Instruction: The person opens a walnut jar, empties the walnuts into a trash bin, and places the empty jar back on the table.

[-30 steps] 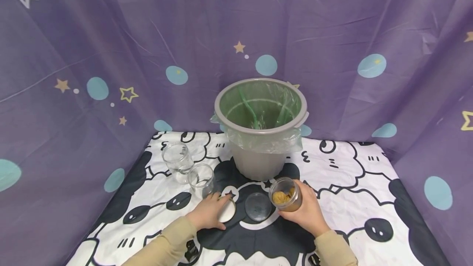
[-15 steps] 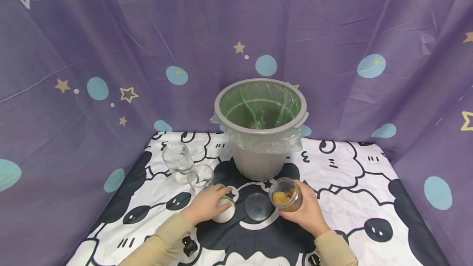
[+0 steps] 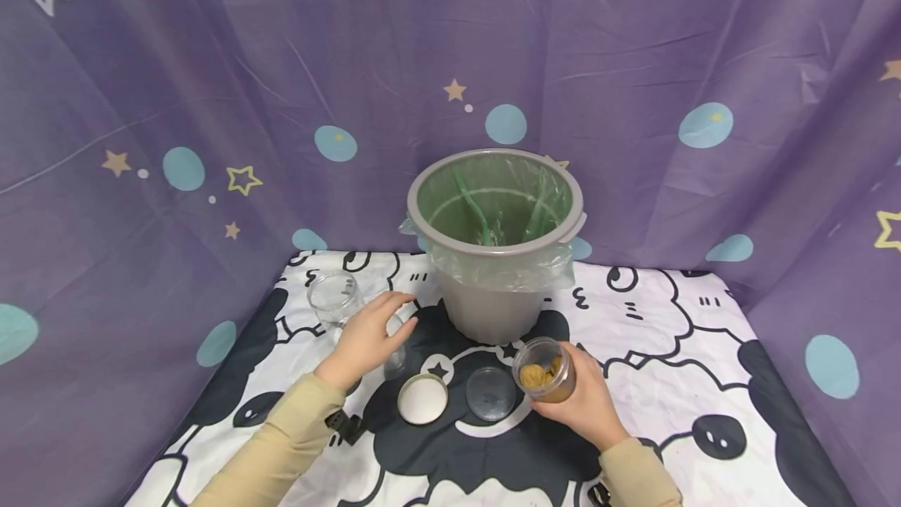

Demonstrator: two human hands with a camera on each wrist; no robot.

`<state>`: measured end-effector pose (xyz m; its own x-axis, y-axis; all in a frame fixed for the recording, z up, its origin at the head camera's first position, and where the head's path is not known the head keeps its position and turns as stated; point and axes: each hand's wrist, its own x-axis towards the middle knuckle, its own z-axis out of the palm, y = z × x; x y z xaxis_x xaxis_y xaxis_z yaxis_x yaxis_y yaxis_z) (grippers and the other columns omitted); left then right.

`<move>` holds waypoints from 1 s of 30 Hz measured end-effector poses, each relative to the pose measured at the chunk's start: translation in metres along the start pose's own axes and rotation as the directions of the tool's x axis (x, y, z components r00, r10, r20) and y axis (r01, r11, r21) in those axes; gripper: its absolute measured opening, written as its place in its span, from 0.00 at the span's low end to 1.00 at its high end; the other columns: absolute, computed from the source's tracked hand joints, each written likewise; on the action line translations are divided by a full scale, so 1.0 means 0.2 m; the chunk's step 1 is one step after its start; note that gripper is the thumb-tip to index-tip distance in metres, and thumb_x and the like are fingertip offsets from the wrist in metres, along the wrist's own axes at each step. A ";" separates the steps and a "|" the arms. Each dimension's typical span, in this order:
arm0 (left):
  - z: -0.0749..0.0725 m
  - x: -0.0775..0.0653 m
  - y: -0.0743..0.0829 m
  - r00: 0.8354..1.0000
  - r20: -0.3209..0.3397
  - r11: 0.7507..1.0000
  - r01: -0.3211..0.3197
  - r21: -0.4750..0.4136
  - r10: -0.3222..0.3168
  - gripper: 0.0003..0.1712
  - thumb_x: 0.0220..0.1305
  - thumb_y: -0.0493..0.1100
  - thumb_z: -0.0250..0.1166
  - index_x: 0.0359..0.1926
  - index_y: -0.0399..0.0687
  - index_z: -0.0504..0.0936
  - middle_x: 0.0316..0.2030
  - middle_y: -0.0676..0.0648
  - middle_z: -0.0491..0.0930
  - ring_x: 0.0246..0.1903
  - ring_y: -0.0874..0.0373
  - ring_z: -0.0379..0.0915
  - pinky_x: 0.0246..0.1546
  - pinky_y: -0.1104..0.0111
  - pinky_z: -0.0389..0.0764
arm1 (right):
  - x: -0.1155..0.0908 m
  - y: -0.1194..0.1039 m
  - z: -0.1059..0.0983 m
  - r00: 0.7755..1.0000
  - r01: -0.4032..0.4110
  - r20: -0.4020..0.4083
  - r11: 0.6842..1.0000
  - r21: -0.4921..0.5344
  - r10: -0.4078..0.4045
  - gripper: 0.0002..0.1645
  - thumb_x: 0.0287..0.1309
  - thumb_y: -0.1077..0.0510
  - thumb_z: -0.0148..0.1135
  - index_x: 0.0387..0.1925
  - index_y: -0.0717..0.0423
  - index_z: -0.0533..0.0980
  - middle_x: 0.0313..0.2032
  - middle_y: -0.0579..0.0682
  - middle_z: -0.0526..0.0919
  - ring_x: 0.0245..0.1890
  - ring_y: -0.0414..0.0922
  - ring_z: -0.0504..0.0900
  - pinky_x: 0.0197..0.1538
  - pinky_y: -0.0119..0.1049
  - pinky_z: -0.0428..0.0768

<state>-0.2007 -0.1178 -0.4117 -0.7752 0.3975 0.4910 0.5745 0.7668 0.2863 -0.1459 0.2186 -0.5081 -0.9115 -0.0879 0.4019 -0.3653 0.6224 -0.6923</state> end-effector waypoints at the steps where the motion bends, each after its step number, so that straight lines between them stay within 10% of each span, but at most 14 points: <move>1: -0.03 0.02 0.00 1.000 -0.019 1.000 0.001 -0.002 -0.001 0.19 0.62 0.46 0.63 0.53 0.45 0.78 0.47 0.44 0.79 0.41 0.49 0.80 0.40 0.58 0.81 | 0.00 0.00 0.00 1.000 0.005 -0.002 1.000 -0.001 -0.005 0.53 0.17 0.57 0.85 0.55 0.56 0.72 0.46 0.47 0.80 0.46 0.42 0.76 0.50 0.39 0.73; 10: -0.21 0.20 0.01 0.989 -0.149 1.000 -0.018 0.007 0.019 0.21 0.62 0.44 0.62 0.54 0.40 0.77 0.52 0.37 0.74 0.53 0.41 0.71 0.52 0.50 0.74 | 0.01 0.01 -0.03 1.000 0.008 -0.006 1.000 -0.005 -0.008 0.52 0.16 0.57 0.86 0.54 0.57 0.72 0.45 0.48 0.81 0.44 0.40 0.77 0.48 0.34 0.74; 30: -0.22 0.49 0.18 0.989 0.145 0.986 -0.054 0.155 0.031 0.35 0.65 0.63 0.54 0.70 0.61 0.61 0.71 0.34 0.51 0.70 0.35 0.46 0.69 0.43 0.49 | 0.00 0.02 -0.04 1.000 0.005 -0.015 1.000 -0.021 -0.006 0.52 0.16 0.57 0.86 0.53 0.55 0.73 0.44 0.46 0.81 0.43 0.40 0.77 0.48 0.37 0.75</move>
<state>-0.2444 -0.0734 -0.3179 -0.7867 0.4901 0.3753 0.5678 0.8131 0.1284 -0.1459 0.2274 -0.5050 -0.9064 -0.0795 0.4149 -0.3661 0.6377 -0.6777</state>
